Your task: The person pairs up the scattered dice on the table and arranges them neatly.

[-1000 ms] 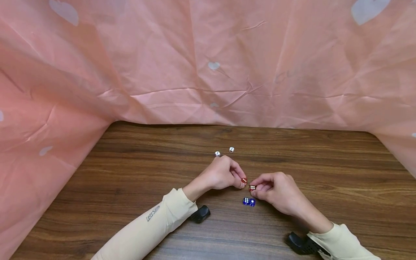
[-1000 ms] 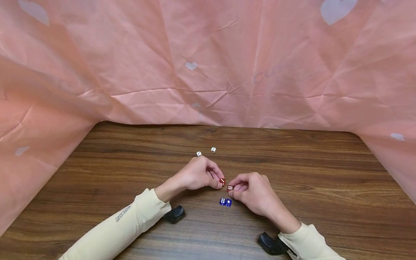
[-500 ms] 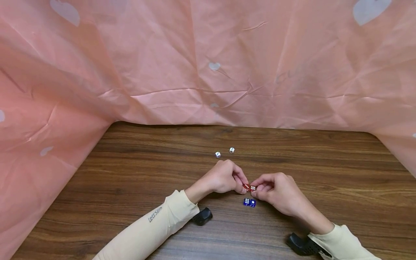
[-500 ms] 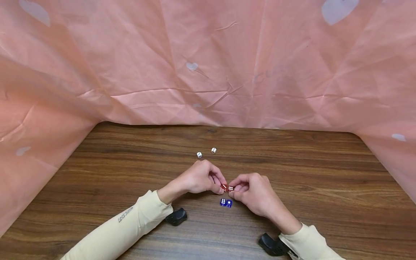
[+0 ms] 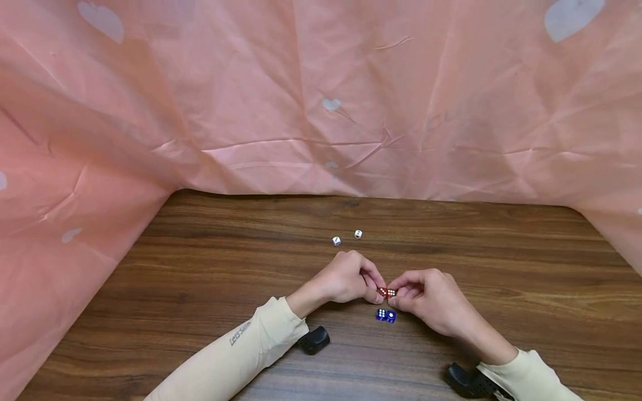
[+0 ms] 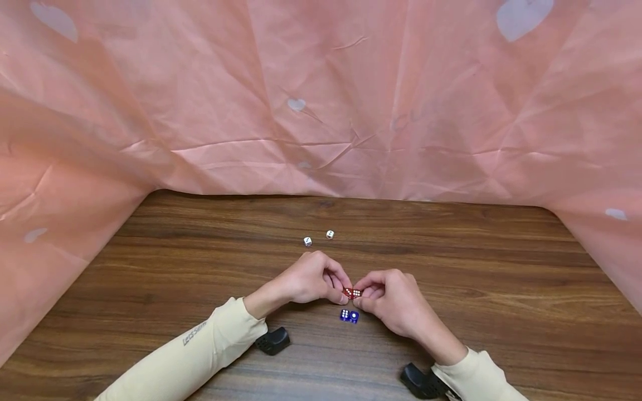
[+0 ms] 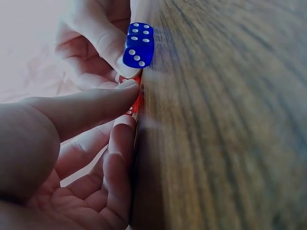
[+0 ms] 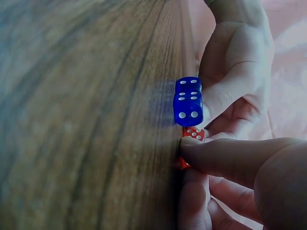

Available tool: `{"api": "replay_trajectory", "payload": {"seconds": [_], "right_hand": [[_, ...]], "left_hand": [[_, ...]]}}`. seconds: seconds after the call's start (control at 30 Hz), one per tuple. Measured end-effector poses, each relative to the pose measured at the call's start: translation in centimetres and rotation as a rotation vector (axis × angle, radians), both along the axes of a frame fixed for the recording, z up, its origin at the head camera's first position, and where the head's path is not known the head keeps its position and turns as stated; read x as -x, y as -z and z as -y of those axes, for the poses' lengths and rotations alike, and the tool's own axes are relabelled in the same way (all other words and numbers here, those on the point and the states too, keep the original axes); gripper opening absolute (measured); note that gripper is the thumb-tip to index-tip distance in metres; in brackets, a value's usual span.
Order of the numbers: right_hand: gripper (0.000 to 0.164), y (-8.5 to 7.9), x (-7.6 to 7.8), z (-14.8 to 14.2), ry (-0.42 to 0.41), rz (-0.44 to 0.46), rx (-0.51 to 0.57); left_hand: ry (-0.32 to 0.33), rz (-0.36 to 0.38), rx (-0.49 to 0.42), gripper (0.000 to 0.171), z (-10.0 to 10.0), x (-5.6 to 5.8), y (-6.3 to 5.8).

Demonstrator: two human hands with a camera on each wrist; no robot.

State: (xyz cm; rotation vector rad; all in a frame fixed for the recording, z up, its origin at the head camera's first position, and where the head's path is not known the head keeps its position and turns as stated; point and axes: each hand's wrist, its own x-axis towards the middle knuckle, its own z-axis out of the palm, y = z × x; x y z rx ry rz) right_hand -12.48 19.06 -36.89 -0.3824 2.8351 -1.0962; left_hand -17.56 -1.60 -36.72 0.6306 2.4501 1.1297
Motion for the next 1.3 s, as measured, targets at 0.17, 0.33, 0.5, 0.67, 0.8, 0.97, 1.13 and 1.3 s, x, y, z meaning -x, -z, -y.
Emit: {"api": "replay_trajectory", "payload": {"seconds": [0.17,0.33,0.5,0.67,0.8,0.97,1.13,1.3], "right_hand": [[0.012,0.03,-0.11,-0.01,0.004,-0.001,0.004],[0.012,0.0,-0.17,-0.1,0.002,-0.01,0.003],[0.013,0.0,-0.14,-0.12,-0.002,-0.018,0.001],[0.014,-0.11,-0.05,-0.09,0.001,-0.02,-0.008],[0.015,-0.15,-0.03,-0.07,0.007,-0.012,-0.015],[0.015,-0.11,0.0,-0.08,0.01,-0.01,-0.022],[0.016,-0.04,0.05,-0.14,0.002,-0.006,-0.015],[0.019,0.09,0.16,-0.32,-0.021,0.016,0.019]], "left_hand": [[0.002,-0.003,-0.006,0.016,0.01,-0.02,0.21],[0.005,-0.007,-0.007,0.016,-0.07,0.02,0.36],[0.01,-0.005,-0.007,0.016,-0.05,0.04,0.31],[0.012,-0.008,-0.012,0.016,0.01,0.09,0.2],[0.011,-0.008,-0.013,0.016,0.04,0.1,0.13],[0.009,-0.009,-0.014,0.016,0.04,0.12,0.15],[0.01,-0.006,-0.015,0.016,0.04,0.08,0.2],[0.01,0.0,-0.017,0.017,0.09,0.06,0.3]]}}
